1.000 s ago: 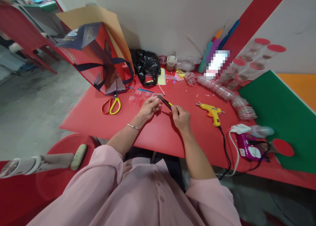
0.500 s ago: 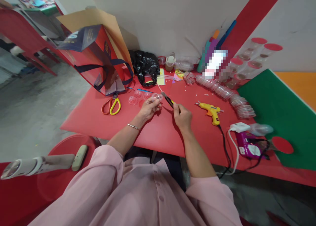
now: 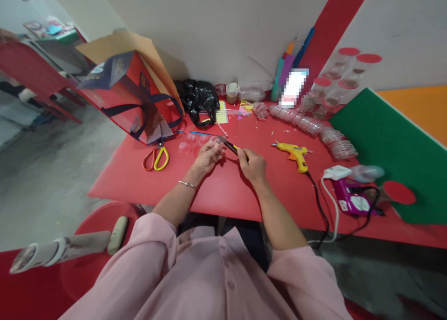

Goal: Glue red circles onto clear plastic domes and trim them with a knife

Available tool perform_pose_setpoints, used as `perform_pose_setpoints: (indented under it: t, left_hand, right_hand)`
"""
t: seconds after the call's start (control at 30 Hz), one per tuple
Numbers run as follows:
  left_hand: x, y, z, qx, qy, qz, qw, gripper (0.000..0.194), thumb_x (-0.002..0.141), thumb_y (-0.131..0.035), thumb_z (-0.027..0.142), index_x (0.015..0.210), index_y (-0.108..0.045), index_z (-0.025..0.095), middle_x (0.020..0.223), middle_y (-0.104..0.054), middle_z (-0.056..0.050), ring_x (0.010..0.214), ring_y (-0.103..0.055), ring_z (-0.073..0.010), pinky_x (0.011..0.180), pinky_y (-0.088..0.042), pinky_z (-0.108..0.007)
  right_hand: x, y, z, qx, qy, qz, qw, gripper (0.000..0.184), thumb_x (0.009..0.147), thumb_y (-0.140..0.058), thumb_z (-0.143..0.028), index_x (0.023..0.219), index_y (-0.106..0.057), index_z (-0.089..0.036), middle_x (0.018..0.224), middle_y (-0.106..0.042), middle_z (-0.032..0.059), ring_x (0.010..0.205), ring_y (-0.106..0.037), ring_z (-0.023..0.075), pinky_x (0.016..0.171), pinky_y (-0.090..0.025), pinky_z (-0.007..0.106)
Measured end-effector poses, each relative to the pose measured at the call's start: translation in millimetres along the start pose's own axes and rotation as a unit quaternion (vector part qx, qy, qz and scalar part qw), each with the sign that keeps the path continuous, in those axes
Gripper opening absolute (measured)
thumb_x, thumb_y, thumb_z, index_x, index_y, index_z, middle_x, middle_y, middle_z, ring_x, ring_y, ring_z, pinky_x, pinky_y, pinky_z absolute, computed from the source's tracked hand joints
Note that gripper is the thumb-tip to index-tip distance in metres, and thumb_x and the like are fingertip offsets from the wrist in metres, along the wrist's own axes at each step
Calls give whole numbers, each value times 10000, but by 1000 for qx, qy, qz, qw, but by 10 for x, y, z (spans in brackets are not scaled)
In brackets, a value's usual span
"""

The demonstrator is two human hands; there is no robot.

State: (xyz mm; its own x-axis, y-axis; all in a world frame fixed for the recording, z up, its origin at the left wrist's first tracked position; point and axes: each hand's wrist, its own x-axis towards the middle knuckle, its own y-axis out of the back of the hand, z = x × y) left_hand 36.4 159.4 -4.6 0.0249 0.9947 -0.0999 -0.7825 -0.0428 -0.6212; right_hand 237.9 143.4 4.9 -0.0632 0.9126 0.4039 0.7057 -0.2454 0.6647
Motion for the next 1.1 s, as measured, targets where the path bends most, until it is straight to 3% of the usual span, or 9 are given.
perform_pose_setpoints:
  t: [0.2, 0.37, 0.53, 0.73, 0.93, 1.1]
  left_hand:
    - [4, -9, 39, -3, 5, 10, 1000, 414, 688, -961, 321, 886, -618, 200, 885, -736, 21, 789, -728, -124, 640, -515, -213]
    - [2, -33, 59, 33, 17, -41, 998, 414, 737, -932, 352, 1024, -669, 211, 1041, -764, -22, 823, -724, -102, 634, -503, -195]
    - [-9, -49, 57, 44, 25, -6, 999, 366, 762, -914, 374, 975, -657, 223, 929, -762, -2, 832, -742, -120, 641, -515, -191]
    - [-36, -91, 77, 57, 25, -49, 997, 397, 787, -888, 392, 1082, -685, 222, 1218, -756, -72, 834, -727, -106, 600, -483, -177]
    - [-35, -100, 75, 52, 40, 10, 998, 338, 796, -883, 361, 1000, -660, 210, 1075, -781, -51, 795, -725, -113, 592, -472, -185]
    - [-32, -103, 82, 40, 28, -35, 998, 365, 790, -889, 373, 1041, -670, 224, 1230, -755, -48, 801, -715, -81, 583, -482, -167]
  right_hand:
    - [14, 4, 2, -8, -23, 15, 1000, 562, 1081, -361, -597, 971, -771, -229, 862, -786, 69, 742, -670, 189, 659, -320, 300]
    - [13, 19, -22, -11, -1, 6, 1000, 569, 1083, -354, -602, 965, -773, -235, 854, -784, 58, 737, -667, 179, 650, -323, 302]
    - [18, 25, -10, -25, -19, 31, 999, 576, 1086, -352, -594, 977, -775, -219, 864, -781, 70, 746, -664, 182, 645, -330, 301]
    - [0, 32, -28, -19, 13, 15, 1000, 544, 1085, -373, -583, 1005, -777, -228, 903, -792, 68, 771, -673, 176, 663, -341, 294]
    - [11, 25, -15, -17, -8, 41, 999, 551, 1086, -372, -582, 1007, -778, -218, 913, -799, 81, 784, -685, 186, 660, -338, 296]
    - [0, 19, -19, -27, 15, 22, 999, 564, 1080, -367, -598, 991, -777, -221, 890, -793, 74, 752, -673, 178, 647, -327, 303]
